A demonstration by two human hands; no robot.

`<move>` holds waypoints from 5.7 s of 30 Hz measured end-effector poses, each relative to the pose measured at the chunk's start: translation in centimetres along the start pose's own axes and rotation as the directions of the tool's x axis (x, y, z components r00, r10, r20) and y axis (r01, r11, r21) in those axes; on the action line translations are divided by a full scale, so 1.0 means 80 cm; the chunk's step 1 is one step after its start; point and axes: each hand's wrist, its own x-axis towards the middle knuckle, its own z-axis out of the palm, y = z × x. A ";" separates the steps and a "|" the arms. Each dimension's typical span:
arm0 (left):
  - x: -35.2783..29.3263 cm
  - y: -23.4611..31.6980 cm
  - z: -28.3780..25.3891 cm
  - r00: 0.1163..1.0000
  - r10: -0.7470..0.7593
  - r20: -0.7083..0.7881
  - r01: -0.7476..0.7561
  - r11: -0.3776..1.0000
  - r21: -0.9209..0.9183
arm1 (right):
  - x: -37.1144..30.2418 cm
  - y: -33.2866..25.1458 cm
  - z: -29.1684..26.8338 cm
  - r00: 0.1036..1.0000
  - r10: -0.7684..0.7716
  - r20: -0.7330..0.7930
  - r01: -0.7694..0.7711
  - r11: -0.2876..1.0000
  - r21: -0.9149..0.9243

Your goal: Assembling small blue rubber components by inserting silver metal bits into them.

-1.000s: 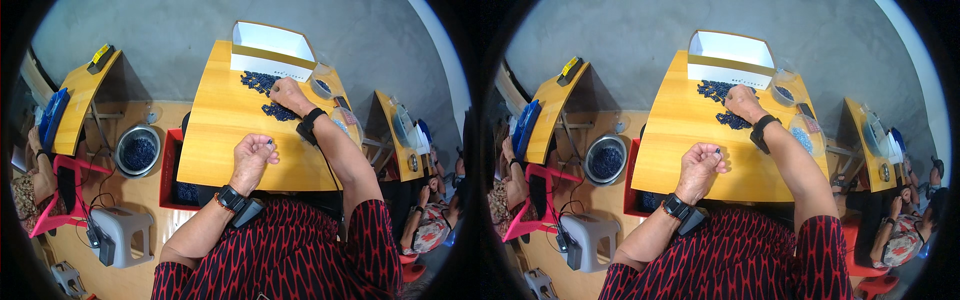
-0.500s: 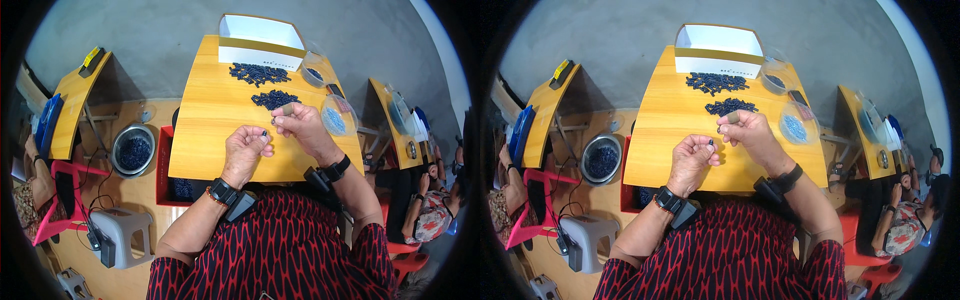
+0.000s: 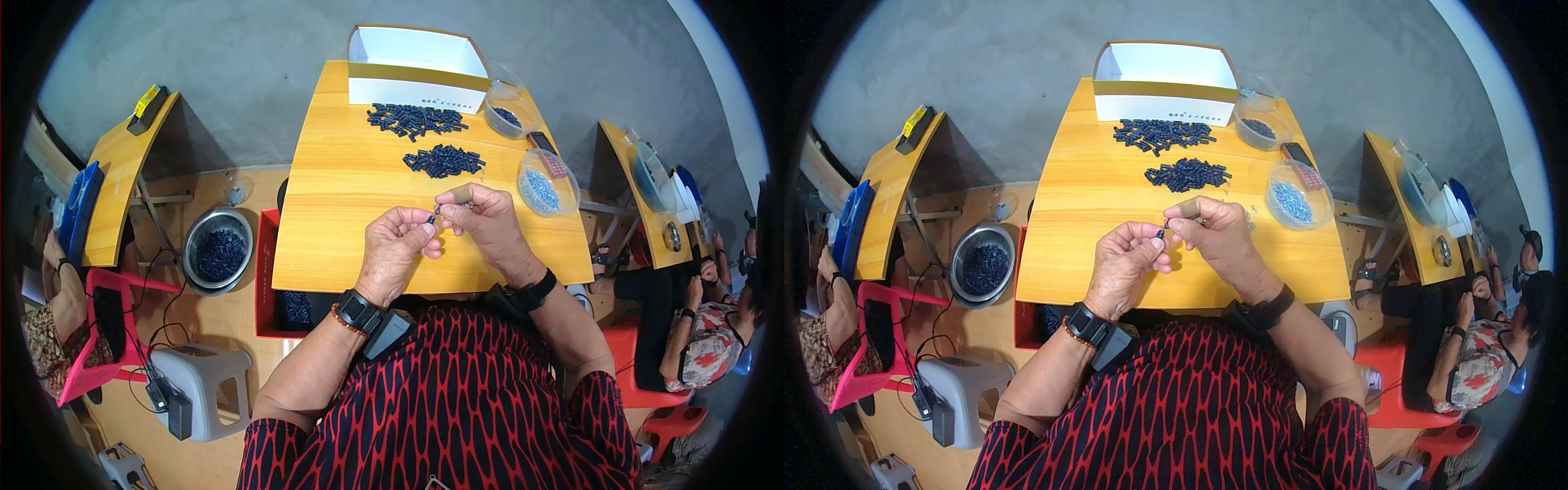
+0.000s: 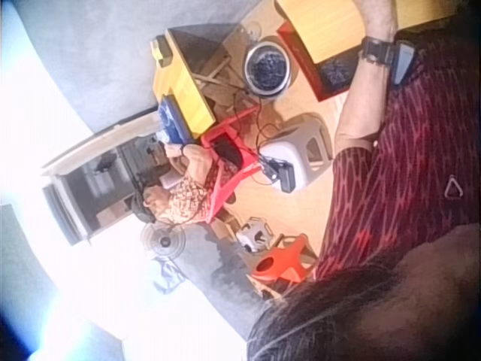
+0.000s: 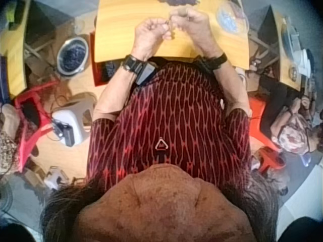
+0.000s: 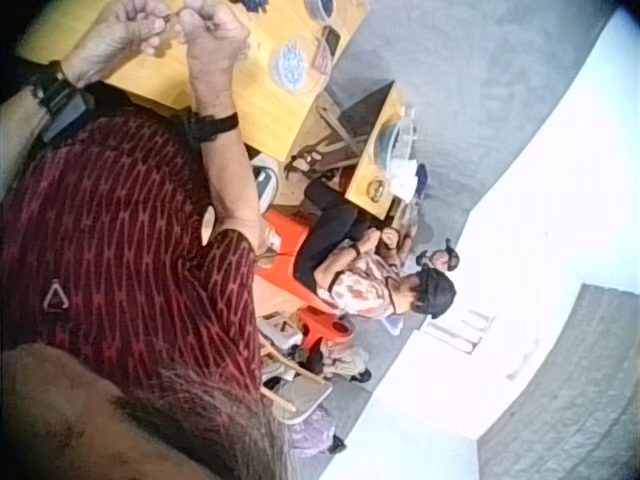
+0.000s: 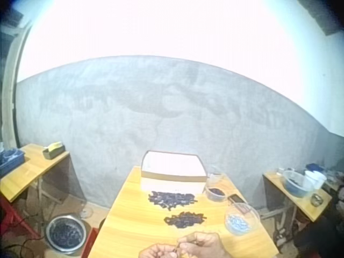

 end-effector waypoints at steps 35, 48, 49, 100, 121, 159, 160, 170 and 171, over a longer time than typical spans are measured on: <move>-0.005 -0.011 0.005 0.999 0.021 -0.039 -0.022 0.999 -0.047 | -0.016 0.007 0.015 0.999 -0.036 0.016 0.036 0.999 -0.002; -0.001 -0.005 0.001 0.999 -0.052 0.015 0.053 0.991 -0.122 | -0.019 -0.012 0.007 0.995 -0.100 0.002 0.099 0.983 -0.157; -0.001 -0.005 0.001 0.999 -0.051 0.015 0.052 0.991 -0.123 | -0.019 -0.018 0.007 0.987 -0.152 0.055 0.162 0.936 -0.313; -0.003 0.007 -0.002 0.989 0.060 -0.135 -0.043 0.991 0.127 | 0.004 -0.026 -0.002 0.948 -0.136 0.288 0.289 0.749 -0.597; -0.085 0.042 -0.272 0.582 0.193 -0.790 -0.006 0.972 0.234 | 0.144 0.019 0.028 0.990 -0.054 0.127 0.136 0.546 -0.826; -0.008 -0.001 0.024 0.990 0.057 0.128 -0.131 0.700 0.703 | -0.058 -0.008 -0.053 0.995 -0.094 0.042 0.102 0.842 -0.531; -0.004 0.004 0.031 0.999 0.041 0.029 -0.050 0.778 0.627 | -0.054 -0.005 -0.067 0.990 -0.137 -0.035 0.087 0.788 -0.609; 0.023 -0.015 0.027 0.985 -0.029 -0.172 0.062 0.980 0.190 | -0.027 0.008 -0.101 0.965 -0.258 0.045 0.174 0.506 -0.845; 0.023 -0.015 0.024 0.989 -0.026 -0.148 0.050 0.986 0.161 | -0.024 0.009 -0.102 0.965 -0.257 0.047 0.175 0.505 -0.845</move>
